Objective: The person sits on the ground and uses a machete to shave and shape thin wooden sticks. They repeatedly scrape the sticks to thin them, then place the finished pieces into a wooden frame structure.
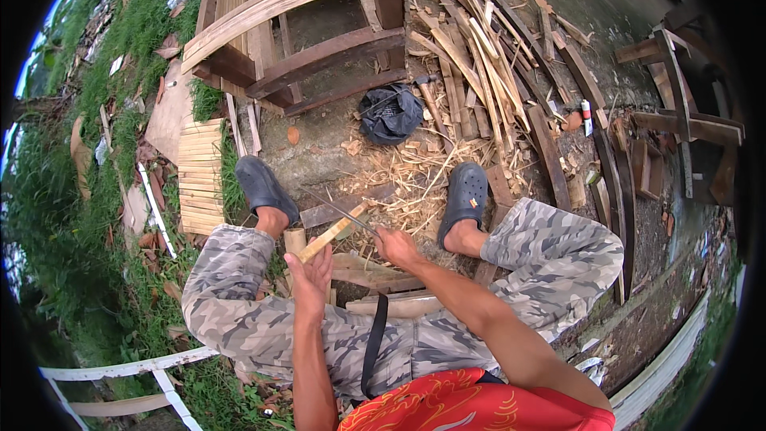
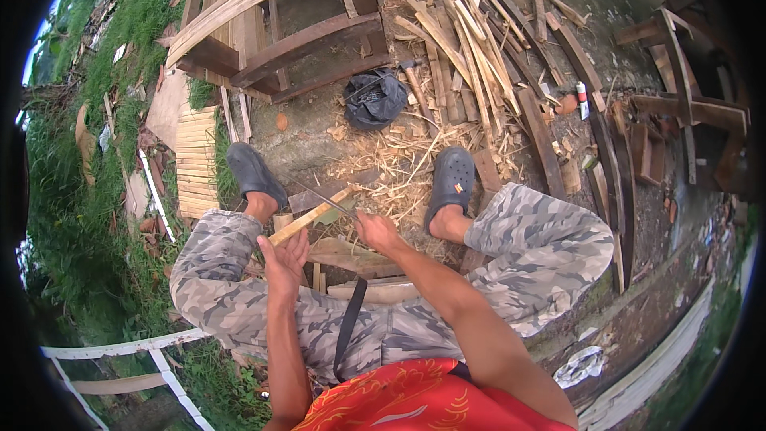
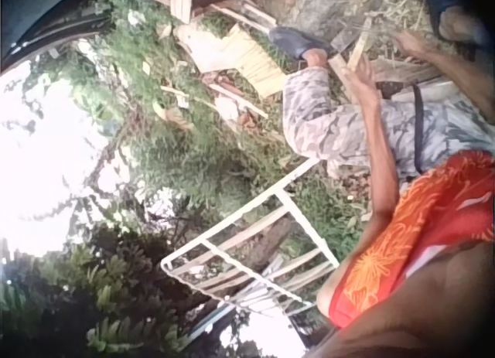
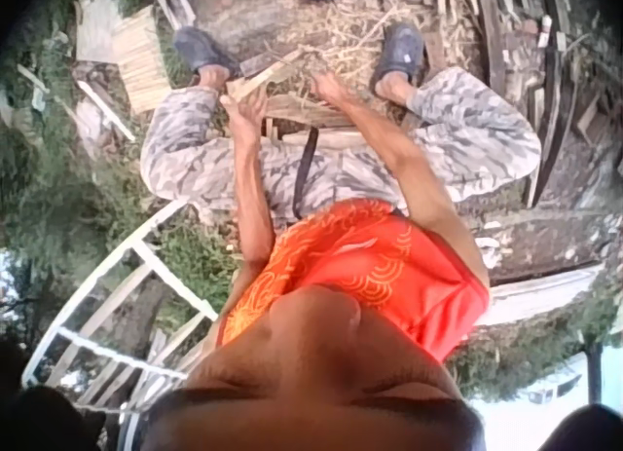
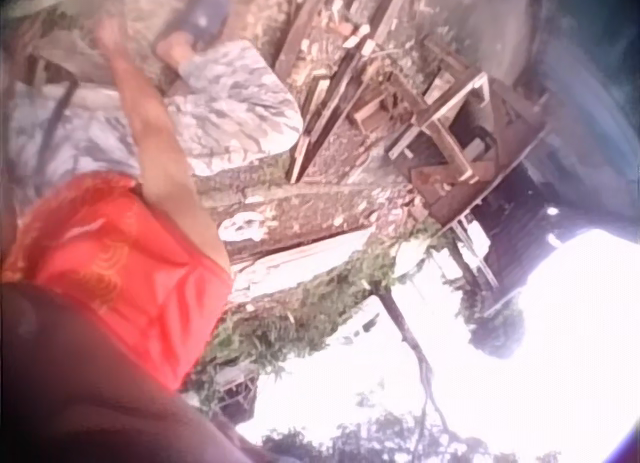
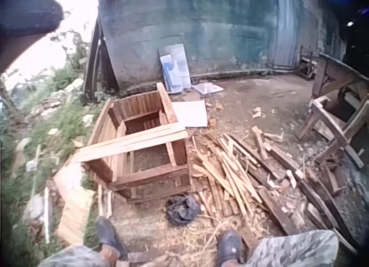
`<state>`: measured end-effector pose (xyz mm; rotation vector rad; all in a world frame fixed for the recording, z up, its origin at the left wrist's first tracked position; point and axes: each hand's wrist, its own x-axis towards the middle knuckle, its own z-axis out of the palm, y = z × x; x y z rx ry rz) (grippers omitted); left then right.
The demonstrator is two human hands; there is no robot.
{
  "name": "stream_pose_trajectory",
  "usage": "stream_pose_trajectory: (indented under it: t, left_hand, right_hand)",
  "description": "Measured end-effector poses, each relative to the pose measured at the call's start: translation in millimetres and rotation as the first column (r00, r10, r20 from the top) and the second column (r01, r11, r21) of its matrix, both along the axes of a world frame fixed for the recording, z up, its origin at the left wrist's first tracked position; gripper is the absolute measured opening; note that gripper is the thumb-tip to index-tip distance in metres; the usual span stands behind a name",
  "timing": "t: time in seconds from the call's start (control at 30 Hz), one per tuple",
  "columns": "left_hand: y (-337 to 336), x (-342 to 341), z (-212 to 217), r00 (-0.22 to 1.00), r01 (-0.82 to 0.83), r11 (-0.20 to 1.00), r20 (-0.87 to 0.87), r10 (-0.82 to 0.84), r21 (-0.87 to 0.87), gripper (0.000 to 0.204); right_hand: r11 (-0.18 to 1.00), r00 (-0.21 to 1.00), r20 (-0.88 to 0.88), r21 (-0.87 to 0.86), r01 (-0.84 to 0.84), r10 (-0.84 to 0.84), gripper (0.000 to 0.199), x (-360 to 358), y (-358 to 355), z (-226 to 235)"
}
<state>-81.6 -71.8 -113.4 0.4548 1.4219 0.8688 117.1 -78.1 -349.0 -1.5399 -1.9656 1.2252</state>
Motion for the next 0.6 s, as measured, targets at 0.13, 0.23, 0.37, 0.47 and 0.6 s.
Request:
stream_pose_trajectory:
  t: [0.13, 0.23, 0.37, 0.47, 0.6]
  left_hand:
    - [3, -4, -2, 0.999, 0.016, 1.000, 0.038, -0.016, -0.001, 0.105]
    - [6, -4, -5, 0.999, 0.017, 1.000, 0.043, -0.017, 0.020, 0.105]
    - [3, -2, -3, 0.999, 0.025, 0.999, 0.020, -0.025, 0.031, 0.103]
    - [-3, 5, 7, 0.989, 0.131, 0.991, -0.068, -0.128, 0.039, 0.097]
    - [-19, 23, 26, 0.893, 0.371, 0.929, -0.283, -0.351, 0.018, 0.080]
  right_hand:
    - [0.948, 0.915, 0.398, -0.263, 0.181, -0.064, 0.030, 6, 1, -4]
    - [0.917, 0.959, 0.274, -0.358, 0.174, -0.075, 0.029, 5, -2, -6]
    - [0.938, 0.969, 0.233, -0.310, 0.154, -0.082, 0.035, 4, -3, -12]
    - [0.866, 0.932, 0.359, -0.448, 0.221, -0.052, 0.041, 19, 1, -16]
    - [0.867, 0.928, 0.321, -0.390, 0.312, -0.189, 0.045, 38, -4, -10]
